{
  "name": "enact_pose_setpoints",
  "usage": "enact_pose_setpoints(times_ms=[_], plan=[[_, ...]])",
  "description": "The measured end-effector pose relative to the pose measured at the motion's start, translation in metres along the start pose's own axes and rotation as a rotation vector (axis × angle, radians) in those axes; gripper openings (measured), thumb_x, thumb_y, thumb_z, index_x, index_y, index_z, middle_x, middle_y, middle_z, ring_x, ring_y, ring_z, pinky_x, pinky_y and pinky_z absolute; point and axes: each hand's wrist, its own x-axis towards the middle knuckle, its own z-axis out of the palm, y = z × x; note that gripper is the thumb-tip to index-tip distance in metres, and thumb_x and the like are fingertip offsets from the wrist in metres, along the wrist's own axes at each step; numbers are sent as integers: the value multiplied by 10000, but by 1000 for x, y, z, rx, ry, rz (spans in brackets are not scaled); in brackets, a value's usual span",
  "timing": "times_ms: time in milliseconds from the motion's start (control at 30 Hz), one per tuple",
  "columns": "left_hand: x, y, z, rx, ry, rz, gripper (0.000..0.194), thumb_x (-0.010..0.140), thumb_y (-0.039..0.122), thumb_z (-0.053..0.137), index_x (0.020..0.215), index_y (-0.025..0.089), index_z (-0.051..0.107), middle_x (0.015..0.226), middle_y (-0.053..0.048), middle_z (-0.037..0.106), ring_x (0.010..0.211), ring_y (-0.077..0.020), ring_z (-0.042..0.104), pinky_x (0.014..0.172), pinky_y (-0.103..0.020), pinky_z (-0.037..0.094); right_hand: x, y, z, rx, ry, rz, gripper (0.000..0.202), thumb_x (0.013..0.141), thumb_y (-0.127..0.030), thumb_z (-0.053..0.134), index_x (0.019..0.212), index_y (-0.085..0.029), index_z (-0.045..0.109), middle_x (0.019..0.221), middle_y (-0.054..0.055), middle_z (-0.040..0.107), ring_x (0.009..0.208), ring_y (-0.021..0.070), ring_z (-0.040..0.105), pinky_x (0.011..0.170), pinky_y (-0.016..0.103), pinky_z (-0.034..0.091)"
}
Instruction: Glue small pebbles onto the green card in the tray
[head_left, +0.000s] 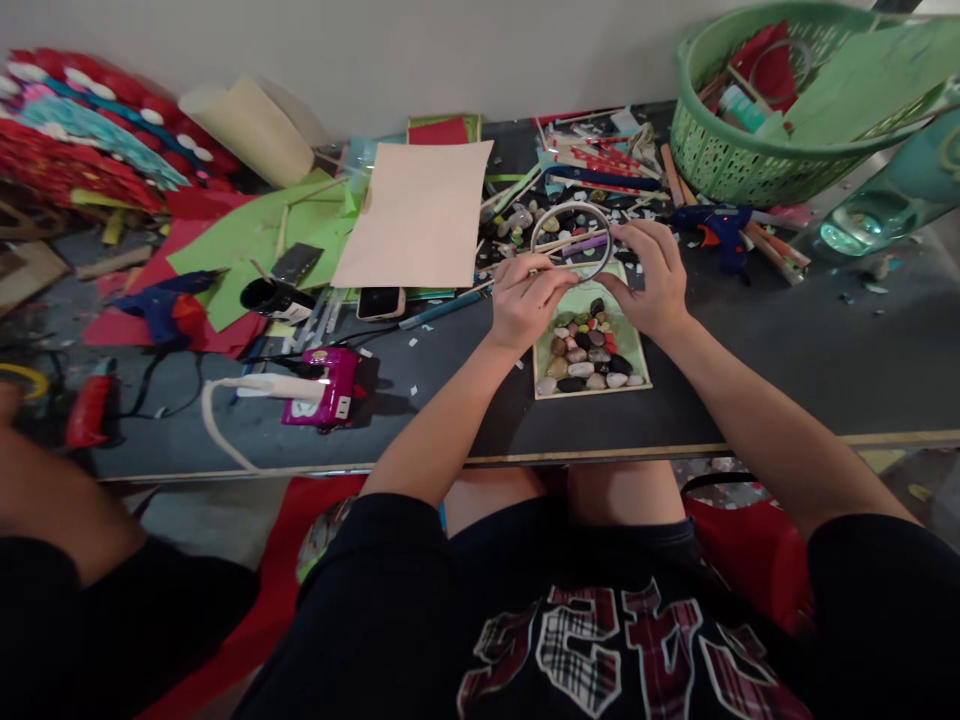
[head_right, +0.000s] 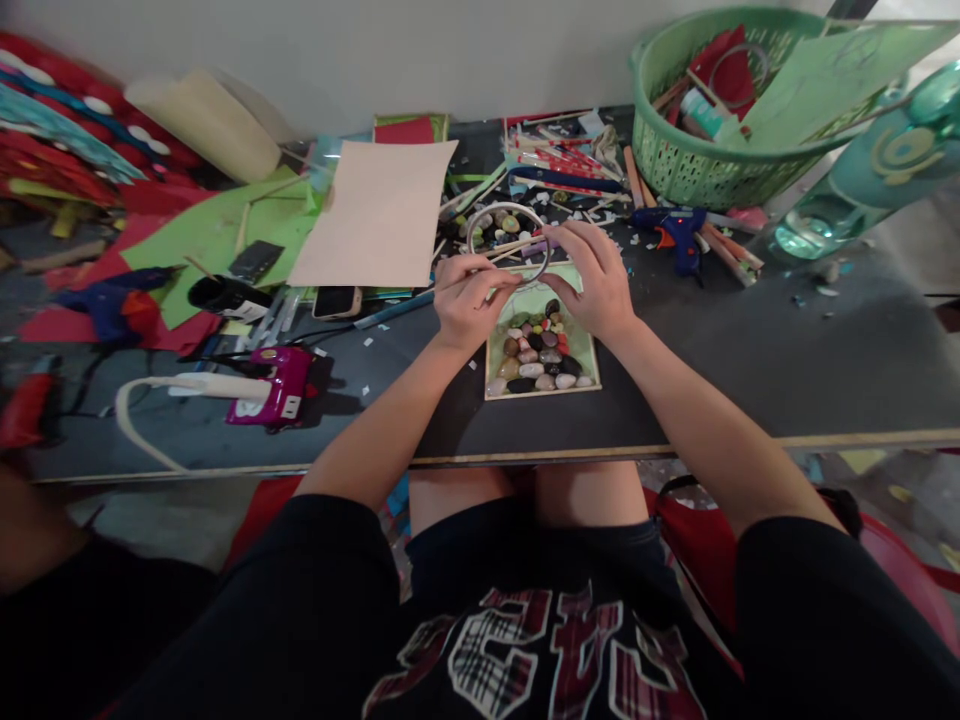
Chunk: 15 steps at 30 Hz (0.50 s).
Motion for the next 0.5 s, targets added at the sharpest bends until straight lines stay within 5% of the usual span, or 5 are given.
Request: enact_pose_setpoints(times_ms=[133, 300, 500], plan=[[1, 2, 0, 7, 75, 32, 285, 1048, 432, 573, 959, 237, 759, 891, -54, 730, 898, -187, 695, 874, -352, 500, 0, -1, 0, 15, -10, 13, 743, 965, -765, 476, 1509, -260, 502, 1365, 142, 638, 1285, 329, 635, 1109, 559, 541], [0, 1, 1, -14, 32, 28, 288, 1054, 437, 559, 973, 234, 747, 905, -54, 736, 925, -195, 703, 896, -366, 518, 1, -3, -1, 41, -13, 43, 706, 966, -759, 486, 1460, -259, 555, 1319, 135, 662, 1229, 318, 660, 1050, 539, 575], [-2, -1, 2, -47, -59, 27, 277, 1047, 461, 562, 1035, 235, 721, 878, -40, 729, 912, -194, 709, 897, -365, 548, 4, -7, 2, -14, -5, -14, 420, 1023, -598, 532, 1113, -250, 749, 1140, 90, 715, 1128, 268, 690, 1027, 488, 561]])
